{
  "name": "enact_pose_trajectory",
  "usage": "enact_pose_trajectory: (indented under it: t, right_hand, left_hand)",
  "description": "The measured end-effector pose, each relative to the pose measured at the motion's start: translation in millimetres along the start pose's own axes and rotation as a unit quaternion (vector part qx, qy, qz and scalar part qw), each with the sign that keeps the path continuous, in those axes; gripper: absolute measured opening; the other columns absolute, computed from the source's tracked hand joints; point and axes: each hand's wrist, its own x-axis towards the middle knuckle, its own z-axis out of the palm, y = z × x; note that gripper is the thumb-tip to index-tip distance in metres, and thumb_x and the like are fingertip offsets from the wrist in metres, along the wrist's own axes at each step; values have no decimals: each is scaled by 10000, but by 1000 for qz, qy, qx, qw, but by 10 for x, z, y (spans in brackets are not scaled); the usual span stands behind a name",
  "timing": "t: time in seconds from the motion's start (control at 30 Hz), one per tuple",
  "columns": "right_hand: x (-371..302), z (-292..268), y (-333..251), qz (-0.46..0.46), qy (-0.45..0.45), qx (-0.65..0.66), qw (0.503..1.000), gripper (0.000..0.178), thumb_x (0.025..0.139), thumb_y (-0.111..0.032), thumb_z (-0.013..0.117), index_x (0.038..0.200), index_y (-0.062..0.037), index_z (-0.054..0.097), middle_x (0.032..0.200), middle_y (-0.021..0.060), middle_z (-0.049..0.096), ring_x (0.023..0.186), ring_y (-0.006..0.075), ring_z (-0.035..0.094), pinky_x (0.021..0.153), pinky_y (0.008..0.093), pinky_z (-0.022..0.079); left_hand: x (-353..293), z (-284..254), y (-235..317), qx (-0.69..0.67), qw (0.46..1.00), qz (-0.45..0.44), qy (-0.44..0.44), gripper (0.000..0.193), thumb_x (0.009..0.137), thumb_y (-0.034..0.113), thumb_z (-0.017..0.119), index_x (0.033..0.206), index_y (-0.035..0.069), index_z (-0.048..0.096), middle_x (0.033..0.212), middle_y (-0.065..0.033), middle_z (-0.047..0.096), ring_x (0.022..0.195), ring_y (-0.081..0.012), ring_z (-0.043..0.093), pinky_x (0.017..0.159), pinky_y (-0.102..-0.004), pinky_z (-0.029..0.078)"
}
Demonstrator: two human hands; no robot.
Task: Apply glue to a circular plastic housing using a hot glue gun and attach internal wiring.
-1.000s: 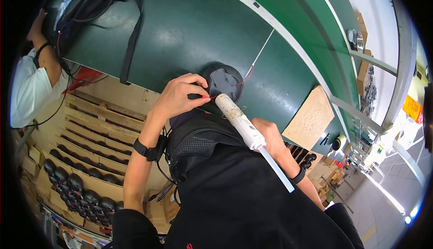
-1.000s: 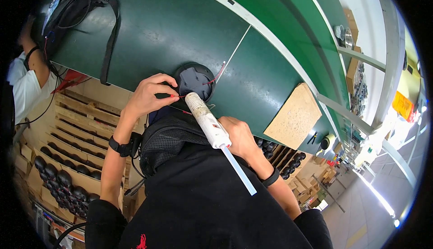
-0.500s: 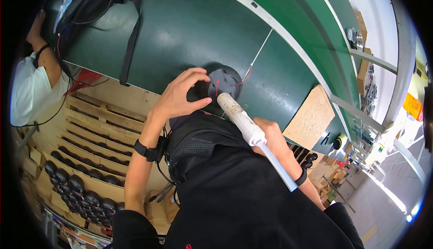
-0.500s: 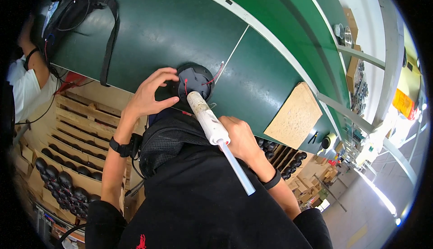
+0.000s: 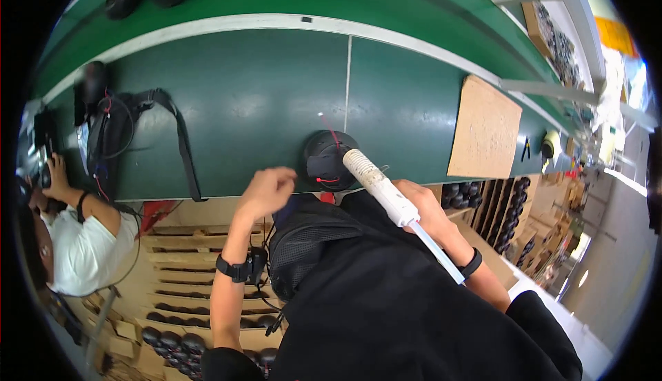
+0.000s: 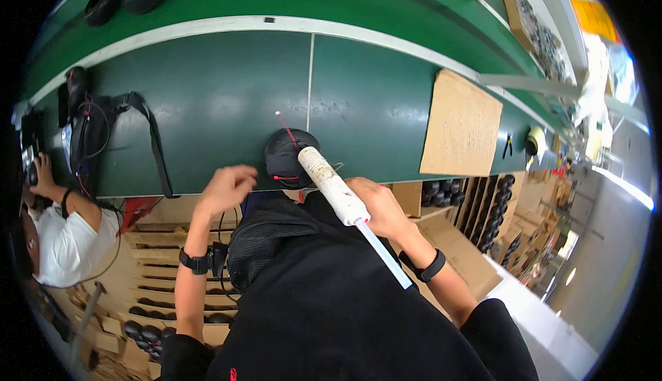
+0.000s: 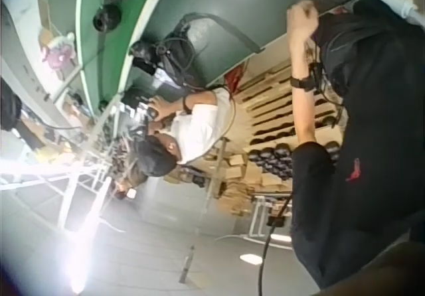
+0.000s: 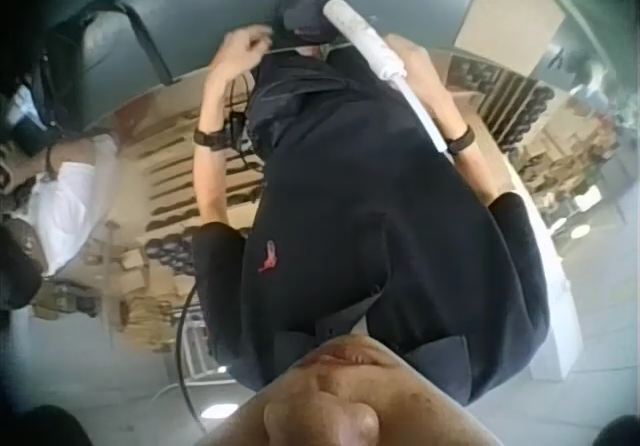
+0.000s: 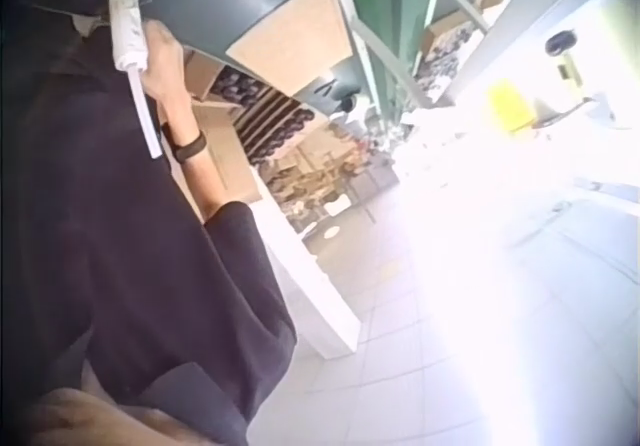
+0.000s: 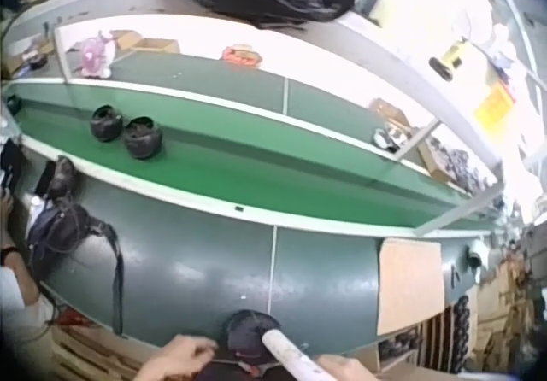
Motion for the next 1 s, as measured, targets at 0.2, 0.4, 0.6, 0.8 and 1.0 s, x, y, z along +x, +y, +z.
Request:
enact_pose_trajectory:
  t: [0.2, 0.4, 0.6, 0.8, 1.0]
  right_hand:
    - [-156, 314, 39, -20, 38, -81, 996, 305, 740, -163, 699, 982, -23, 579, 901, 145, 592, 886, 358, 600, 703, 426, 512]
    - [-121, 571, 59, -18, 77, -85, 993, 289, 759, -171, 700, 974, -27, 571, 906, 142, 599, 874, 352, 601, 667, 428, 507]
    - [-71, 568, 73, -7, 73, -83, 994, 310, 751, -174, 711, 978, -16, 572, 910, 151, 601, 876, 360, 597, 667, 438, 512]
    - [-52, 604, 72, -1, 76, -85, 993, 309, 742, -160, 715, 971, -7, 575, 900, 162, 603, 881, 369, 608, 666, 446, 512]
    - [-43, 557, 77, 25, 64, -64, 996, 277, 738, -153, 716, 926, -7, 575, 849, 174, 607, 795, 383, 624, 665, 451, 503]
  left_hand:
    - [735, -90, 561, -72, 996, 46, 28, 309, 866, 247, 723, 1039, -9, 716, 755, -95, 705, 694, -155, 668, 671, -303, 525]
    - [1007, 102, 762, -128, 988, 84, -39, 215, 859, 161, 725, 951, -33, 729, 685, -45, 665, 625, -91, 614, 618, -254, 506]
    - [978, 138, 783, -149, 985, 63, -53, 160, 904, 112, 680, 968, -30, 714, 808, -52, 690, 708, -84, 617, 654, -235, 512]
    - [921, 92, 751, -155, 986, 57, -31, 187, 902, 148, 700, 963, -28, 715, 800, -43, 688, 699, -81, 608, 640, -232, 500]
    - [849, 43, 672, -111, 991, 70, 32, 183, 873, 154, 715, 946, -13, 734, 759, -57, 709, 668, -96, 633, 635, -253, 503]
